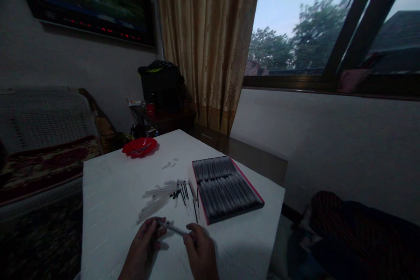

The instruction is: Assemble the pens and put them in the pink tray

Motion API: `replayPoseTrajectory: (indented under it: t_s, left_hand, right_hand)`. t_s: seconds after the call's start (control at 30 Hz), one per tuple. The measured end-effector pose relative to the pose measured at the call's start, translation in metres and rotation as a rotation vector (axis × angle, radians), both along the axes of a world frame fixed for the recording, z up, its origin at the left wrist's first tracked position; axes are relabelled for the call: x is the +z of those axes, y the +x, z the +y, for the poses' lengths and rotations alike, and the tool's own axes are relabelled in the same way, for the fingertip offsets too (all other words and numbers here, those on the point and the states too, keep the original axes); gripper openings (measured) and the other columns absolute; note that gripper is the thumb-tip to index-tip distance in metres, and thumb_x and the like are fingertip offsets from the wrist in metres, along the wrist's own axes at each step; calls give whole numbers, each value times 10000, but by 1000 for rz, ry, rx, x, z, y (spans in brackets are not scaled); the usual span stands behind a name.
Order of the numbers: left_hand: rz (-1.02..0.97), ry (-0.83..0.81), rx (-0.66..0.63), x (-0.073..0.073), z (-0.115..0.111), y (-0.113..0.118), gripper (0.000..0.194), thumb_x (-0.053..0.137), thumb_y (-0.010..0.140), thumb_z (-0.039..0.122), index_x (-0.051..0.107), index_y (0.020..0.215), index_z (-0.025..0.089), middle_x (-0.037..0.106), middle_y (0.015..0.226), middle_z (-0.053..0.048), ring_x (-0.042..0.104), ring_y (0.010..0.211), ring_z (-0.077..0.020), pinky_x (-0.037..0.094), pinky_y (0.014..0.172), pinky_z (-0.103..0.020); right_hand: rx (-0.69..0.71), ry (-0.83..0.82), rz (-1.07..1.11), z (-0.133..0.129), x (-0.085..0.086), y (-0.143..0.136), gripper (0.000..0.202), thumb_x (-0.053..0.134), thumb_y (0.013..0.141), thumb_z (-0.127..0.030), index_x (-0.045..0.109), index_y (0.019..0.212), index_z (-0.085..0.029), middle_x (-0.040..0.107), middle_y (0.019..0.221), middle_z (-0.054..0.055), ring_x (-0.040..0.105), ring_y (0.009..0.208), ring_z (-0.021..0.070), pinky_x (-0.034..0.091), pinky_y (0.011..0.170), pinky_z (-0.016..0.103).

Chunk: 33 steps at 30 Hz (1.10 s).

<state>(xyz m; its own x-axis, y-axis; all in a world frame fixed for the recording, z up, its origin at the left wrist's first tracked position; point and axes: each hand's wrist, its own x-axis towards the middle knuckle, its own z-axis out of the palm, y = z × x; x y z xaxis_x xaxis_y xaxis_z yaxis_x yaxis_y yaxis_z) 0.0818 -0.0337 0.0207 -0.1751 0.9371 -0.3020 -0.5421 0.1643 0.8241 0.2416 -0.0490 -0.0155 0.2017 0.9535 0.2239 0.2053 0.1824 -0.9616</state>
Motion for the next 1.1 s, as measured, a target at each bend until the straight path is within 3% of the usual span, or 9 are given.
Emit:
replayPoseTrajectory:
  t_s: [0.07,0.27,0.57,0.73,0.83,0.97,1.1]
  left_hand:
    - [4,-4,-5,-1,0,-1,469,834,532,470,631,860,204,730,904,-5,671,686,-138,449,421,-168]
    - [19,16,-26,-5,0,-2,452,829,540,470,642,844,193,722,904,-9,669,688,-144,459,421,-176]
    - [-22,-1,0,3,-1,-1,470,855,492,451,644,828,199,735,851,1,651,620,-125,443,398,-163]
    - [-9,0,-6,7,-3,1,489,854,473,470,651,826,200,733,847,3,655,631,-131,460,417,-177]
    - [3,-5,-18,8,-3,0,472,847,491,465,654,828,197,732,849,-4,662,651,-137,469,435,-180]
    - [2,-26,-16,1,1,-3,485,847,503,431,635,878,209,730,898,-19,679,682,-157,492,470,-204]
    - [92,21,-148,-13,5,0,464,814,540,465,629,871,199,715,929,-50,677,684,-181,519,495,-258]
  right_hand:
    - [-5,19,15,0,0,0,370,627,749,-539,662,906,-205,611,627,-9,515,471,129,387,440,212]
    - [72,14,-136,0,-1,6,305,527,835,-477,630,752,-202,589,596,-17,517,479,117,373,437,188]
    - [75,37,-251,0,-2,3,381,414,905,-399,560,615,-200,553,531,-19,538,518,124,377,486,196]
    - [99,65,-164,-2,3,2,245,565,822,-366,675,961,-197,667,741,25,627,656,166,474,580,220]
    - [112,79,-122,-2,6,3,200,654,747,-323,713,906,-217,691,836,51,647,802,210,500,731,277]
    - [64,-94,168,4,7,7,323,719,670,-459,691,828,-179,618,587,3,570,524,159,467,501,250]
    - [8,-182,413,13,7,14,492,765,568,-566,667,810,-150,528,474,-45,453,431,99,360,418,203]
